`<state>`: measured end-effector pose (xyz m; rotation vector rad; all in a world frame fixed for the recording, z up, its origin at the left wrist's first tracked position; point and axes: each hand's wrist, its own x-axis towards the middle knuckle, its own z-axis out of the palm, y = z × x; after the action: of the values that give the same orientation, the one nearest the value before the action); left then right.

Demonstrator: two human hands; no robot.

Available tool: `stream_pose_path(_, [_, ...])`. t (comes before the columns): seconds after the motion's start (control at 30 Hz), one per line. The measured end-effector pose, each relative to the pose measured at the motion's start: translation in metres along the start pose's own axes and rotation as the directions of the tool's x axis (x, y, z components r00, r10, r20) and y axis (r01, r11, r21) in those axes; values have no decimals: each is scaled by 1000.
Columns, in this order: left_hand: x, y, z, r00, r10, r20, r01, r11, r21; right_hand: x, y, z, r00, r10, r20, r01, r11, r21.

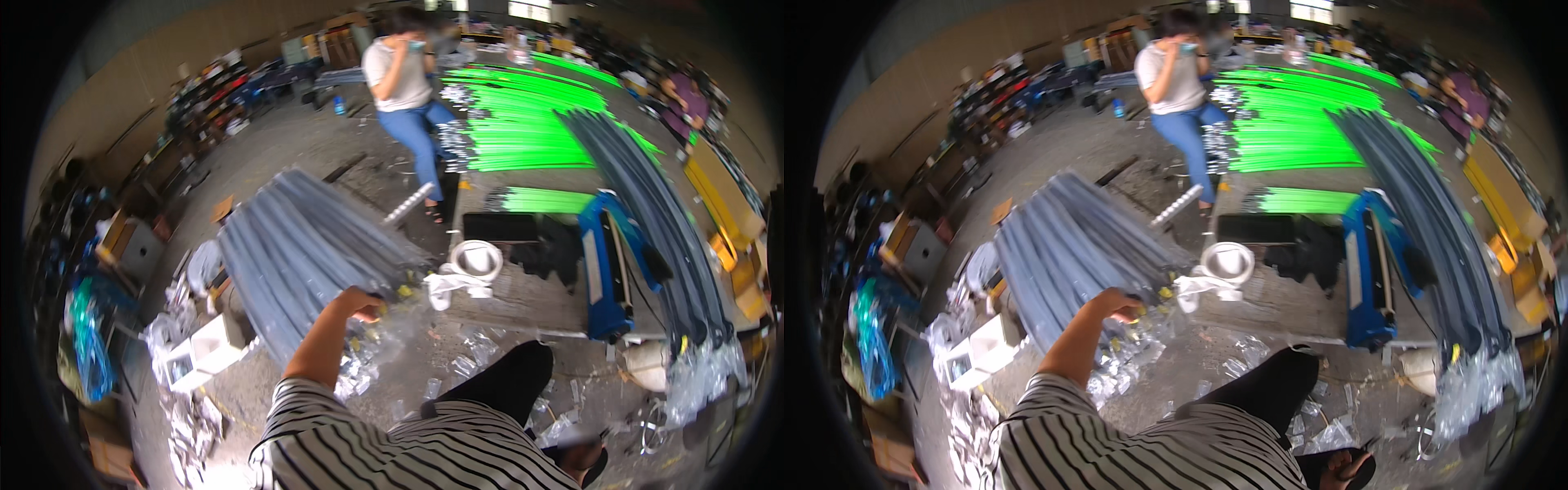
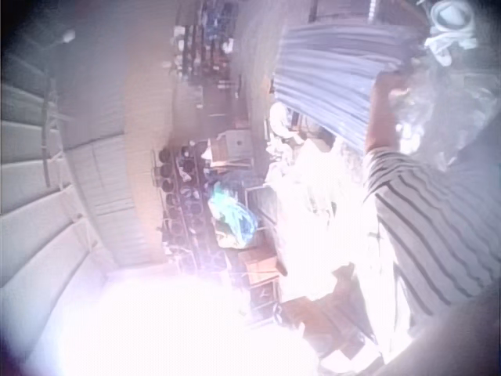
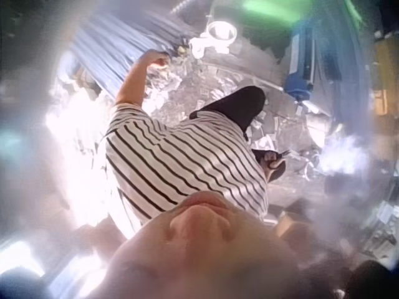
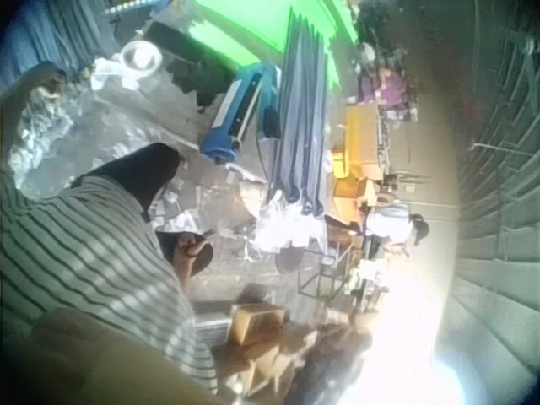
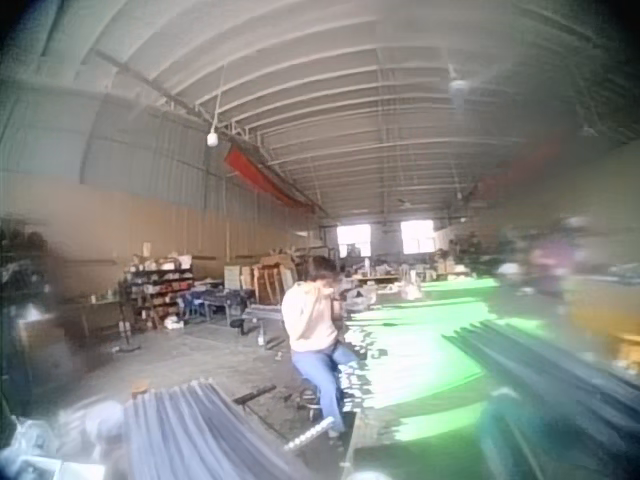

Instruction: The person uses scissors to cut open plastic wrapping on long, dark gray poles with yellow tips. They remove the plastic and place the poles on a pile on the table.

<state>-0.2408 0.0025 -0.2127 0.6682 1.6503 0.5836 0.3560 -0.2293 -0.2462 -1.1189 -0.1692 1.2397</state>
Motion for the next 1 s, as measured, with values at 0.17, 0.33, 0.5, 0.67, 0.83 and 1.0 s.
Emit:
stream_pose_path(0.17, [-78,56,-7,638,684,-352,-336,660,672,-14,0,-9,999,-29,-25,30,999,31])
stream_pose_path(0.33, [-210,135,130,439,854,277,-885,465,-30,-11,2,-25,992,128,12,-129,979,155])
stream_pose_path(0.5, [-245,115,342,151,361,920,-757,641,-128,-10,9,-43,993,114,39,-119,968,222])
stream_pose_path(0.67, [-231,110,511,309,357,882,-443,874,-199,-17,7,-50,996,87,37,-93,960,265])
stream_pose_path(0.83, [-211,117,595,534,78,842,222,948,-228,-33,-1,-64,997,74,27,-79,930,360])
stream_pose_path(1.0, [-202,105,611,476,172,862,229,923,-311,-46,-1,-74,997,14,-76,11,949,315])
